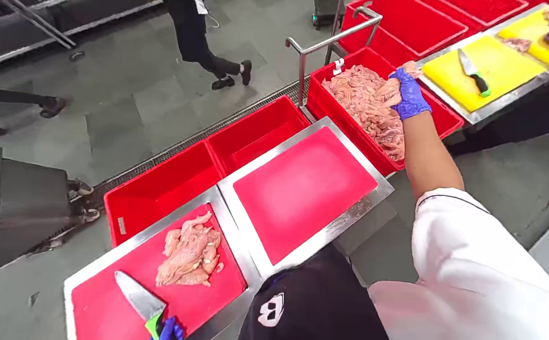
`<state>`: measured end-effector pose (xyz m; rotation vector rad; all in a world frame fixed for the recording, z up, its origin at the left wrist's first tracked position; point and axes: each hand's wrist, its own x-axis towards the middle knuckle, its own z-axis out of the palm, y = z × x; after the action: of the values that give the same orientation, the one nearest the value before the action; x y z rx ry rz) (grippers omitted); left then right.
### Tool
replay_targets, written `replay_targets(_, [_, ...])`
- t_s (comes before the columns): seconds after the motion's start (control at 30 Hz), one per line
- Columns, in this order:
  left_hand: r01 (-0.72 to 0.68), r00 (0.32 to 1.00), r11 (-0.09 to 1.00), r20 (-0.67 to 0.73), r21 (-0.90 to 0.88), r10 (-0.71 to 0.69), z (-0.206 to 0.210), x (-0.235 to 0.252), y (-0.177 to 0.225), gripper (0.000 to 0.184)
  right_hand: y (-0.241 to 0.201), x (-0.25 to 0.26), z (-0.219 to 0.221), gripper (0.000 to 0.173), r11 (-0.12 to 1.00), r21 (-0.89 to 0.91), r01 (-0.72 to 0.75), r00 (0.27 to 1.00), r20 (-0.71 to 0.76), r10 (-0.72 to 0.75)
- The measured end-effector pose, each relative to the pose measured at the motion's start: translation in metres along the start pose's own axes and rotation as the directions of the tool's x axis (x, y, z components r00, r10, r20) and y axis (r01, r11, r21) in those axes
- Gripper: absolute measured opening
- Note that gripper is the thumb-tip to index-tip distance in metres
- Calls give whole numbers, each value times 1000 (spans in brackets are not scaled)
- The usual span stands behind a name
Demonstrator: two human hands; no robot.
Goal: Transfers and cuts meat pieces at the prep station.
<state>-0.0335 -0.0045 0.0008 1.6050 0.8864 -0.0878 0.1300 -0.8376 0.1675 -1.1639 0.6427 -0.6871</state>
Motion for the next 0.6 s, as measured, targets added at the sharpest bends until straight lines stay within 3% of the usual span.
replay_targets(0.17, [-10,999,989,28,-149,15,-10,-1,-12,12,-38,-93,126,9,983,154,96,950,279,-136])
replay_targets(0.23, [-5,999,982,38,-190,13,-10,2,-11,15,-43,-141,178,17,976,193,98,885,432,-174])
replay_targets(0.33, [8,999,970,48,-241,4,-9,6,-11,17,-24,-218,250,27,964,263,-29,740,654,-156])
replay_targets(0.43, [19,999,953,48,-302,-5,-9,5,-11,18,24,-293,316,32,923,285,-261,640,766,-55])
replay_targets(0.5, [23,999,942,53,-336,-6,-9,4,-9,19,73,-342,348,30,899,191,-393,561,825,70])
replay_targets(0.53, [27,999,937,49,-348,-10,-9,2,-7,21,107,-366,360,26,921,99,-378,535,835,130])
replay_targets(0.57, [35,999,933,45,-359,-20,-10,1,-6,22,147,-390,368,18,962,-26,-272,519,838,170])
replay_targets(0.6, [43,999,930,43,-366,-29,-10,1,-5,23,192,-411,370,15,981,-178,-73,481,856,191])
